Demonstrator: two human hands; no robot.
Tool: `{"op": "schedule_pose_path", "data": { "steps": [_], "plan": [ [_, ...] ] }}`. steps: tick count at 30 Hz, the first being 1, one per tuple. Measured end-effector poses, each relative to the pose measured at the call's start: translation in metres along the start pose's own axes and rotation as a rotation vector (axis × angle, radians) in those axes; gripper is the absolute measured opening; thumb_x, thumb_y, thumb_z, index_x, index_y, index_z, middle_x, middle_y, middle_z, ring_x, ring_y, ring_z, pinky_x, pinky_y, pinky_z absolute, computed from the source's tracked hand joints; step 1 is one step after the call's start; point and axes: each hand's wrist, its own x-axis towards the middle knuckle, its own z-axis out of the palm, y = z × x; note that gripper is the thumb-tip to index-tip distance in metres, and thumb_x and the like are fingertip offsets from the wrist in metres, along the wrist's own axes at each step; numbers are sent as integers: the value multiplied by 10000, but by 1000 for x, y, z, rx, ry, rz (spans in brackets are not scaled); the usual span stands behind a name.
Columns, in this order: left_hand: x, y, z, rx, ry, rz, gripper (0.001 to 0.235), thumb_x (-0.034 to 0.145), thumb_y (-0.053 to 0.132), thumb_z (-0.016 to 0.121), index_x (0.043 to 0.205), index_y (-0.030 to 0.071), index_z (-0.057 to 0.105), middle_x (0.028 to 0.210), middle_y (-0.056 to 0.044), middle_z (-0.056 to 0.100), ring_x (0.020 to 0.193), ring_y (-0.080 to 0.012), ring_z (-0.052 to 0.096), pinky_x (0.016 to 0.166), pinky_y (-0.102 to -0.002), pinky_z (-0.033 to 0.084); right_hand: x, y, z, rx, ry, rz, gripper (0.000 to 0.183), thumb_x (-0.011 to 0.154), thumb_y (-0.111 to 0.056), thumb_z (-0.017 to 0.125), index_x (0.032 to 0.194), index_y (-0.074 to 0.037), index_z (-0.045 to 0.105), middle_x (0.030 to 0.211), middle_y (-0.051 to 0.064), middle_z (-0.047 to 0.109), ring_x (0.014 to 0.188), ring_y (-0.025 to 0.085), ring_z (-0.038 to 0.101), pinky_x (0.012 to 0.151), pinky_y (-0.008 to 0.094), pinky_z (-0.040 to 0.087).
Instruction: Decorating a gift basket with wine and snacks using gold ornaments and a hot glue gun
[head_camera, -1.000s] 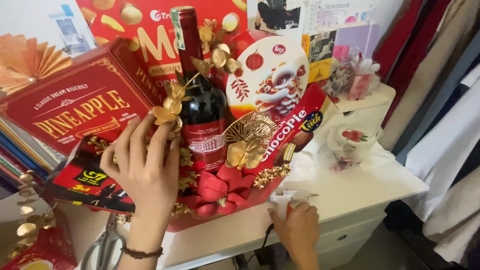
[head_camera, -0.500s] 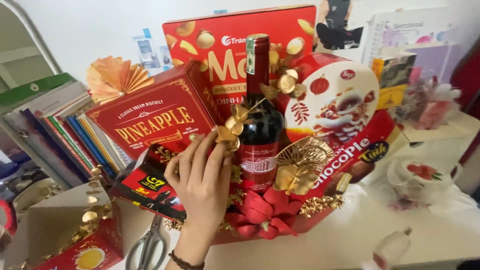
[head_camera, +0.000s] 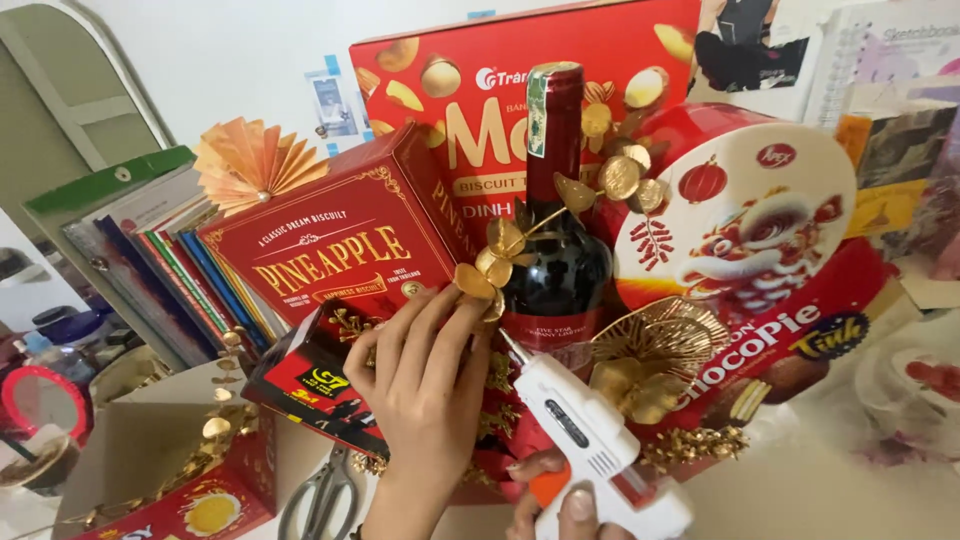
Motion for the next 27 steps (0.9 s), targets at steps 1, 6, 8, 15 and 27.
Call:
{"op": "schedule_pose_path", "data": {
  "steps": [1,6,8,15,27],
  "plan": [
    [0,-1,1,4,-2,2,166,968,154,777,1121,183,717,1214,4,744,1176,-201,683,986,-366,317,6,-6,-5,2,-3,2,453,778,-282,570,981,23,835,627,306,836,497,369,778,478,305,522],
    [-1,0,1,-8,-11,-12,169,967,122,760,1120,181,720,1207,0,746,1169,-207,686,992,-362,310,-3,8,36,357,-129,-524,474,944,-376,572,1014,88,638,516,220,599,348,258,517,341,388,486],
    [-2,0,0,-12,-21,-14,200,960,119,777,1142,175,717,1220,-6,745,1172,-212,686,992,-365,311,-10,-1,43,360,-67,-493,488,940,-383,563,963,94,665,461,208,556,322,258,488,313,384,450],
    [-4,0,2,-5,-18,-18,201,963,98,741,1152,164,719,1215,-3,751,1165,-203,695,984,-354,305,-24,-18,69,362,208,-492,434,966,-335,520,945,90,608,716,257,707,342,242,466,266,368,404],
    [-1,4,-1,-37,-16,-63,146,928,68,778,1025,137,694,1179,-1,765,1135,-162,716,953,-328,257,-28,-28,79,313,377,-419,459,953,-319,518,797,103,609,420,244,513,273,266,383,232,367,313]
  ]
}}
